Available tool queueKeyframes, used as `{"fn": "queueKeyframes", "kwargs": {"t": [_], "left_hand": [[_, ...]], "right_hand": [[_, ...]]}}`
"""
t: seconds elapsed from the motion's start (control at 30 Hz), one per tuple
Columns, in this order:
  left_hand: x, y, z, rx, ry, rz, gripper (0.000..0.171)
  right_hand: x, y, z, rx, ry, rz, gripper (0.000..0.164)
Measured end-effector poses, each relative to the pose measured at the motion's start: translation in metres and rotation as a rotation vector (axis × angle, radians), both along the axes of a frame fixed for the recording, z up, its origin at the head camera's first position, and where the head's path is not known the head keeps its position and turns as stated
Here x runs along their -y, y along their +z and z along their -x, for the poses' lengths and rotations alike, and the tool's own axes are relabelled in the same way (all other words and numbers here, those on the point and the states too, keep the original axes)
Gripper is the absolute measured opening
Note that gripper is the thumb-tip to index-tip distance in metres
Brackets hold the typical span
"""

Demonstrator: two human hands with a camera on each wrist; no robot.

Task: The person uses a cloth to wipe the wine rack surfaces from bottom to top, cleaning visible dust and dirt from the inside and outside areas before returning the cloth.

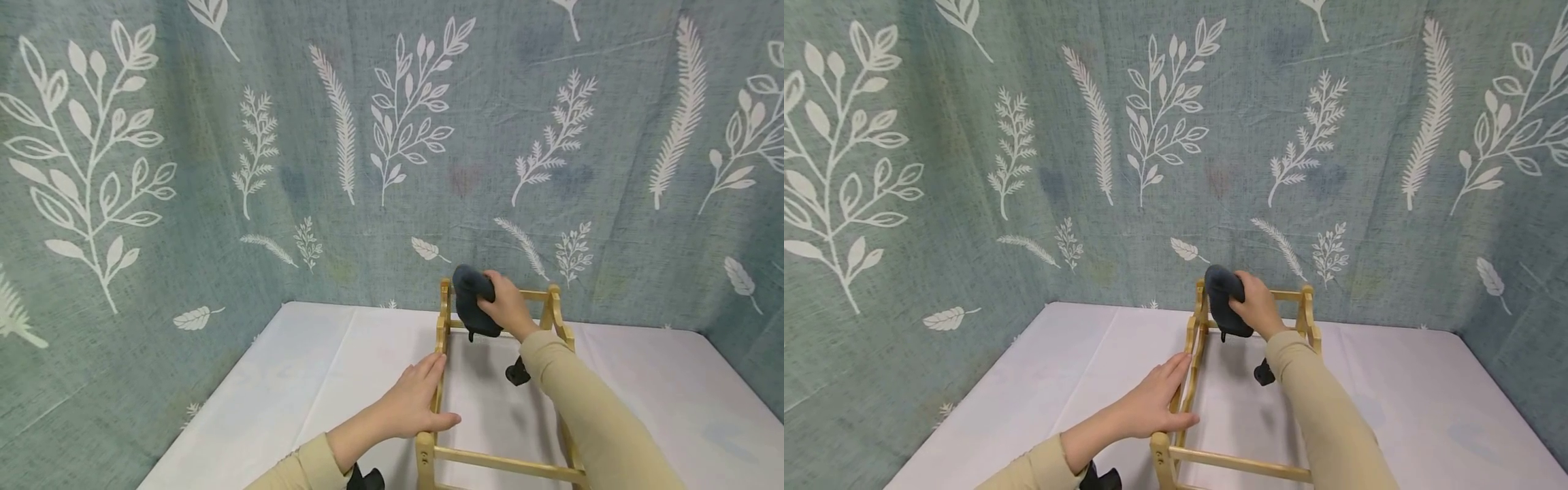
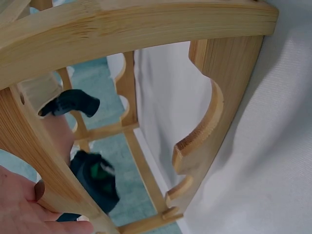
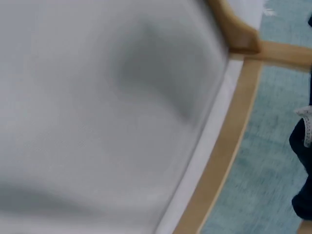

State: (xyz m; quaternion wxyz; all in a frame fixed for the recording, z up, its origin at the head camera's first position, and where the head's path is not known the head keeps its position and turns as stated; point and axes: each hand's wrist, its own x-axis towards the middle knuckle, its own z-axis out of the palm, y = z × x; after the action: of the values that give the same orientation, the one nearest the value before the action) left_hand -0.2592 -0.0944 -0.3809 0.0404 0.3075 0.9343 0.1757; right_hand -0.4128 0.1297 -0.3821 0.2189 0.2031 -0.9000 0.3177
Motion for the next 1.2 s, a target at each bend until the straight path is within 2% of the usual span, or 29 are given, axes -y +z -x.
{"fn": "queueKeyframes", "kwargs": {"t": [0.1, 0.3, 0.43, 0.57, 0.63, 0.73, 0.83, 0.93, 1.03, 1.2], "left_hand": [[0.001, 0.001, 0.0, 0.008, 0.004, -0.006, 0.09], [-0.001, 0.001, -0.002, -0.013, -0.011, -0.02, 0.089], [-0.001, 0.001, -0.003, -0.026, -0.015, -0.022, 0.089], [0.001, 0.001, -0.002, -0.009, -0.014, -0.024, 0.089], [0.001, 0.001, -0.002, -0.003, -0.016, -0.024, 0.088], [0.001, 0.0, -0.001, -0.005, -0.024, -0.026, 0.088], [0.0, -0.001, -0.002, -0.007, -0.024, -0.027, 0.088], [-0.001, -0.001, -0.002, -0.019, -0.019, -0.023, 0.088], [-0.001, -0.002, -0.002, -0.025, -0.01, -0.013, 0.088], [0.001, 0.0, -0.003, -0.05, 0.003, -0.004, 0.089]], "right_hand": [[0.007, 0.002, 0.002, -0.01, 0.004, 0.058, 0.054], [0.036, -0.01, 0.004, -0.003, -0.048, 0.048, 0.057], [0.051, -0.015, 0.003, 0.071, -0.059, 0.066, 0.06], [0.061, -0.012, 0.0, 0.174, -0.037, 0.063, 0.074], [0.064, -0.011, 0.0, 0.188, -0.052, 0.05, 0.08], [0.068, -0.01, 0.001, 0.139, -0.109, 0.042, 0.079], [0.073, -0.01, 0.0, 0.049, -0.171, 0.037, 0.076], [0.075, -0.009, -0.001, -0.012, -0.2, 0.041, 0.074], [0.074, -0.008, 0.001, -0.031, -0.208, 0.062, 0.072], [0.06, -0.006, 0.005, 0.007, -0.227, 0.094, 0.065]]}}
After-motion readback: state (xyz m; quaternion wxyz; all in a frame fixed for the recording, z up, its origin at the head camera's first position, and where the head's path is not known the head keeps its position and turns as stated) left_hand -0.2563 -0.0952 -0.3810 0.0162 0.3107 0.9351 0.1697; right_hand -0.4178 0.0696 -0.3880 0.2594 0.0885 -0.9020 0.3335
